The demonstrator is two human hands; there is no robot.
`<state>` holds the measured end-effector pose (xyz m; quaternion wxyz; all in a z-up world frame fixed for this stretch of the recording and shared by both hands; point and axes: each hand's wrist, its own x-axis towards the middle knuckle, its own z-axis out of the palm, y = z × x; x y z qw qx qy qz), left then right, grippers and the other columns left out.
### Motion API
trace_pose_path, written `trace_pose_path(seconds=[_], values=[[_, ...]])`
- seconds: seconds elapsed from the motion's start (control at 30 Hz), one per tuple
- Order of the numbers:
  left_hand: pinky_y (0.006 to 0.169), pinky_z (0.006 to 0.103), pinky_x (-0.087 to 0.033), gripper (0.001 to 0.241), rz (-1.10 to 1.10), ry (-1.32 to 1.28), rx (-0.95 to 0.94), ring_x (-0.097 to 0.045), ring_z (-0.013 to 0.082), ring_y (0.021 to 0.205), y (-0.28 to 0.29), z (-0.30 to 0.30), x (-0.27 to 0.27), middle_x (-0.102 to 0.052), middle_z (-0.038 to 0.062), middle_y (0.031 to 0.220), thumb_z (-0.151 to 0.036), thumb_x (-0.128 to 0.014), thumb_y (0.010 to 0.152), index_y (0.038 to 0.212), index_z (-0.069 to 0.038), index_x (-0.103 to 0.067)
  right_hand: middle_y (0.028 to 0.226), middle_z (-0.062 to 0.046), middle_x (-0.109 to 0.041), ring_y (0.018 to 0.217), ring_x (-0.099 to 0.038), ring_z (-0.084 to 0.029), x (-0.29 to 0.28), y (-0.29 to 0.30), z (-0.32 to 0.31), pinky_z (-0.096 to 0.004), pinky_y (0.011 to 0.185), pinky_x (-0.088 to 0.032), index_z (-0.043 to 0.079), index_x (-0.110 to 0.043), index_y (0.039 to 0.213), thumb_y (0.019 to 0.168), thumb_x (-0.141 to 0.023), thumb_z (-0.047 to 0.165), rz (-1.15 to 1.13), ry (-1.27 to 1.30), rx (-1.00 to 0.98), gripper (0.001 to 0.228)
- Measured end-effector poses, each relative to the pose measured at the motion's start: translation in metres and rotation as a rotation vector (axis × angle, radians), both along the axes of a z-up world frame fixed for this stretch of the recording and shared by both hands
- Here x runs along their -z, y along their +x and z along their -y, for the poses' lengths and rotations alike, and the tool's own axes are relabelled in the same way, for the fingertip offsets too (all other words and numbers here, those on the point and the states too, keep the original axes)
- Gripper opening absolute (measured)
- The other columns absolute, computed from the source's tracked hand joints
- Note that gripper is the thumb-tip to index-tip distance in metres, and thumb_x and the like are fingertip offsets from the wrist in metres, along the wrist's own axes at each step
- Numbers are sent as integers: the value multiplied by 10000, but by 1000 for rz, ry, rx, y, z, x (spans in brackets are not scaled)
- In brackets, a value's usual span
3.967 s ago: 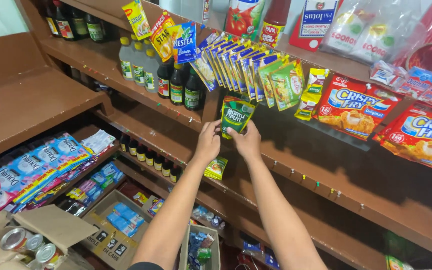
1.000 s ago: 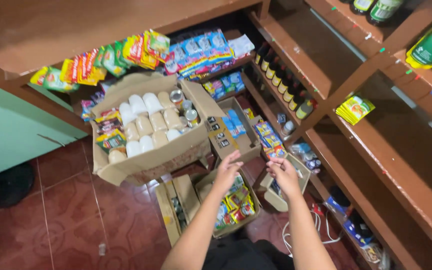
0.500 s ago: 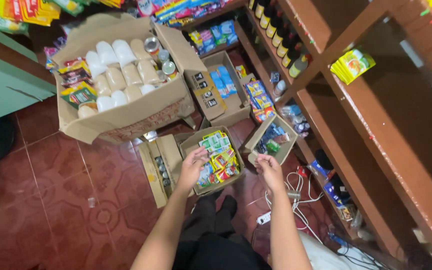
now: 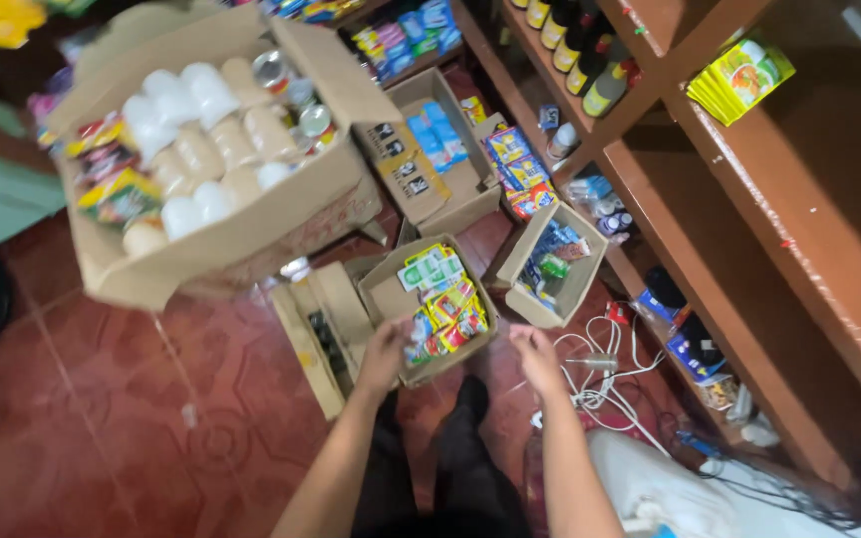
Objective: Organizing various grocery items including condiment sachets, canned goods, and bags of rice on shelves and within boxes.
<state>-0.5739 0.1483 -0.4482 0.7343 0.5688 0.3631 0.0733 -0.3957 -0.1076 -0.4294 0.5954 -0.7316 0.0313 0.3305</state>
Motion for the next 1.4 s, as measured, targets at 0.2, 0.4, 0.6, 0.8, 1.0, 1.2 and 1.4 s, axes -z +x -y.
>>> trace_pose_path(seconds=[0.2,0.4,0.6,0.8,1.0,1.2,1.4], values=[[894,275,-512,384,36,23,111,-647,154,1019,-8,-14,147,-704,96,1145,-28,-628,913,1295,-12,-644,1063,-26,-693,964,-637,-140,131,-45,-28,-289,832,-502,94,-670,1223,915,-625,89,-199,9,57,311],[921,264,-508,210,-108,268,216,-672,119,992,9,1,285,-747,61,1073,-74,-546,1044,1151,-26,-721,1018,-21,-669,900,-615,-134,264,-66,-84,-291,785,-503,84,-650,1220,937,-646,103,-436,-17,154,284],[766,394,-535,351,-387,10,248,-662,264,837,75,-4,380,-715,184,961,-67,-518,917,1202,-100,-721,935,-51,-701,818,-653,-171,485,-49,-114,-334,685,-527,72,-666,1097,962,-636,186,-505,-134,329,179],[823,494,-539,274,-404,530,270,-684,393,958,110,-4,560,-729,235,1041,-153,-620,852,1068,-38,-744,834,-112,-750,705,-705,-218,501,-17,-143,-376,640,-549,72,-769,926,978,-640,351,-360,-567,138,311],[874,455,-557,303,-703,378,394,-717,336,1000,137,-17,481,-746,174,1082,-331,-651,864,984,-81,-774,913,-98,-766,817,-705,-210,561,-26,-119,-318,736,-520,143,-772,953,847,-735,282,-101,-805,-29,178],[874,457,-557,176,-34,1080,777,-712,351,984,78,-22,612,-745,178,1049,-121,-598,930,1014,-108,-752,855,-36,-680,730,-618,-151,435,-38,-123,-317,654,-496,128,-673,981,895,-644,150,-399,4,378,93],[706,347,-540,226,-156,-201,263,-652,175,763,77,-28,347,-719,83,853,-201,-632,993,983,0,-734,869,8,-584,763,-540,-123,289,-46,-100,-296,671,-437,105,-602,1006,920,-685,156,-394,116,262,130]])
